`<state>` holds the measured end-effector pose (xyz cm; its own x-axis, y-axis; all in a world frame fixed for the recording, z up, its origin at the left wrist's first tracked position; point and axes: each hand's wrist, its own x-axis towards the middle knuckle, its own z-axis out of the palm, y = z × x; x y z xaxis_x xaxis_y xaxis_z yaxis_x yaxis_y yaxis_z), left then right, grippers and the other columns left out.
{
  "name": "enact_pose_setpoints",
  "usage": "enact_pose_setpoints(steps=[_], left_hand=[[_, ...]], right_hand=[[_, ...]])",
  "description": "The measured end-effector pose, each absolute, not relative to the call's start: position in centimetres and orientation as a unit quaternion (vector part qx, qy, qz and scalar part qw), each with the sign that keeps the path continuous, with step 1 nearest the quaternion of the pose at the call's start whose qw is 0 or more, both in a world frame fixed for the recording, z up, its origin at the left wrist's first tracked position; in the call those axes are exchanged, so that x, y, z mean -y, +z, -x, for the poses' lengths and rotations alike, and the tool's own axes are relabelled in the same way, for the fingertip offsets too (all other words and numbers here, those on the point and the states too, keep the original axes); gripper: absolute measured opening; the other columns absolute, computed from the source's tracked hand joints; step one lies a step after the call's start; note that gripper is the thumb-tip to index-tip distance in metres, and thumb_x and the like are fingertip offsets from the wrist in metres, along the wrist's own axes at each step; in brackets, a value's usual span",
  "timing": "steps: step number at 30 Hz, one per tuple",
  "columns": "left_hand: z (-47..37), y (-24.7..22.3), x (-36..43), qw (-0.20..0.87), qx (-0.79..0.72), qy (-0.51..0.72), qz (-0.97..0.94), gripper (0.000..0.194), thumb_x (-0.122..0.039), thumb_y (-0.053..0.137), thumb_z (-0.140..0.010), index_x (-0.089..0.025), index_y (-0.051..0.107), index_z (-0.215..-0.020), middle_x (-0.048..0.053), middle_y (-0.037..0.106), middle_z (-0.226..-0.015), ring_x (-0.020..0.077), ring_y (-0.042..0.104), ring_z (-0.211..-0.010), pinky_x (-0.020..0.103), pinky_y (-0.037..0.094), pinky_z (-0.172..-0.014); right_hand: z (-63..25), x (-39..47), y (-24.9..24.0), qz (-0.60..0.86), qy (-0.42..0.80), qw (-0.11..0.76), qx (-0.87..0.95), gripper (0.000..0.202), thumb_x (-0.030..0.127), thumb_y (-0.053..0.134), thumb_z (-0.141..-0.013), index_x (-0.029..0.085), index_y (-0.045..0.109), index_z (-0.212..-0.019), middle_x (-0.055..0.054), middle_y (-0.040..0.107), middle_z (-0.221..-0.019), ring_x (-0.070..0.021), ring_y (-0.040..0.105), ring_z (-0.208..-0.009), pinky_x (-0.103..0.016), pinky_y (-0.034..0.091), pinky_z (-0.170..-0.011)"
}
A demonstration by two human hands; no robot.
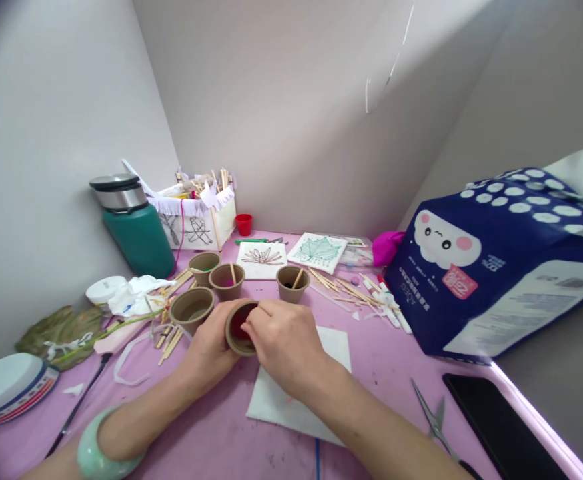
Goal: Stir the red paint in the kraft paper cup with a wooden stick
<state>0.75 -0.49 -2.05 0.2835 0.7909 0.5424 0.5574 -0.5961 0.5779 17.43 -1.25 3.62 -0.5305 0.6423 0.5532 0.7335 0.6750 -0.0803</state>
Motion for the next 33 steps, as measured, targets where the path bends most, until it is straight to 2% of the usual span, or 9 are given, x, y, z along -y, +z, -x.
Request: enact_pose_setpoints(steps=[6, 12, 19, 25, 31, 33], left_hand=[[-0.67, -1.89, 0.56, 0.144, -0.434, 0.411, -0.788, 0.049, -0.010, 0.058, -0.077, -0.024, 0.048, -0.122, 0.005, 0.058, -0.120, 0.0207, 0.052, -0.112, 0.035, 0.045, -0.095], [-0.62, -2.39, 0.37, 0.110, -0.427, 0.431, -0.788, 0.044, -0.015, 0.055, -0.082, -0.021, 0.046, -0.125, 0.008, 0.057, -0.120, 0.0216, 0.050, -0.114, 0.037, 0.044, -0.098], [-0.62, -2.30, 0.29, 0.109, -0.424, 0.434, -0.787, 0.050, -0.010, 0.058, -0.078, -0.021, 0.047, -0.125, 0.007, 0.057, -0.121, 0.0217, 0.050, -0.114, 0.038, 0.044, -0.097], [-0.66, -2.34, 0.19, 0.093, -0.416, 0.443, -0.789, 0.047, -0.013, 0.057, -0.081, -0.020, 0.046, -0.126, 0.008, 0.056, -0.122, 0.0216, 0.049, -0.116, 0.038, 0.044, -0.099], [-0.66, -2.23, 0.24, 0.099, -0.418, 0.438, -0.790, 0.047, -0.012, 0.057, -0.080, -0.021, 0.047, -0.125, 0.008, 0.057, -0.121, 0.0221, 0.050, -0.115, 0.039, 0.045, -0.097], [-0.67, -2.20, 0.26, 0.102, -0.420, 0.437, -0.788, 0.047, -0.013, 0.058, -0.080, -0.021, 0.047, -0.125, 0.008, 0.057, -0.121, 0.0221, 0.050, -0.114, 0.038, 0.045, -0.097]], right_hand=[[-18.25, 0.88, 3.91, 0.400, -0.166, 0.267, 0.861, 0.028, 0.018, 0.047, -0.089, 0.017, 0.058, -0.063, -0.002, 0.057, -0.061, -0.0128, 0.047, -0.054, -0.029, 0.025, -0.051], [-17.72, 1.28, 3.78, 0.390, -0.052, 0.302, 0.868, 0.021, 0.019, 0.051, -0.089, 0.016, 0.063, -0.072, -0.002, 0.061, -0.069, -0.0125, 0.053, -0.061, -0.026, 0.031, -0.056], [-18.34, 0.88, 3.98, 0.397, -0.182, 0.306, 0.846, 0.029, 0.017, 0.048, -0.089, 0.016, 0.057, -0.061, -0.001, 0.055, -0.060, -0.0129, 0.045, -0.054, -0.029, 0.025, -0.052], [-18.17, 1.09, 3.90, 0.383, -0.066, 0.311, 0.867, 0.019, 0.018, 0.053, -0.087, 0.015, 0.063, -0.071, -0.001, 0.060, -0.068, -0.0116, 0.051, -0.059, -0.027, 0.029, -0.054], [-18.52, 0.80, 3.82, 0.395, -0.158, 0.302, 0.853, 0.028, 0.016, 0.050, -0.088, 0.015, 0.059, -0.062, -0.001, 0.056, -0.061, -0.0126, 0.047, -0.055, -0.028, 0.026, -0.053], [-18.51, 0.81, 3.78, 0.395, -0.144, 0.307, 0.854, 0.027, 0.017, 0.050, -0.088, 0.015, 0.060, -0.063, -0.001, 0.057, -0.062, -0.0124, 0.048, -0.056, -0.027, 0.027, -0.053]])
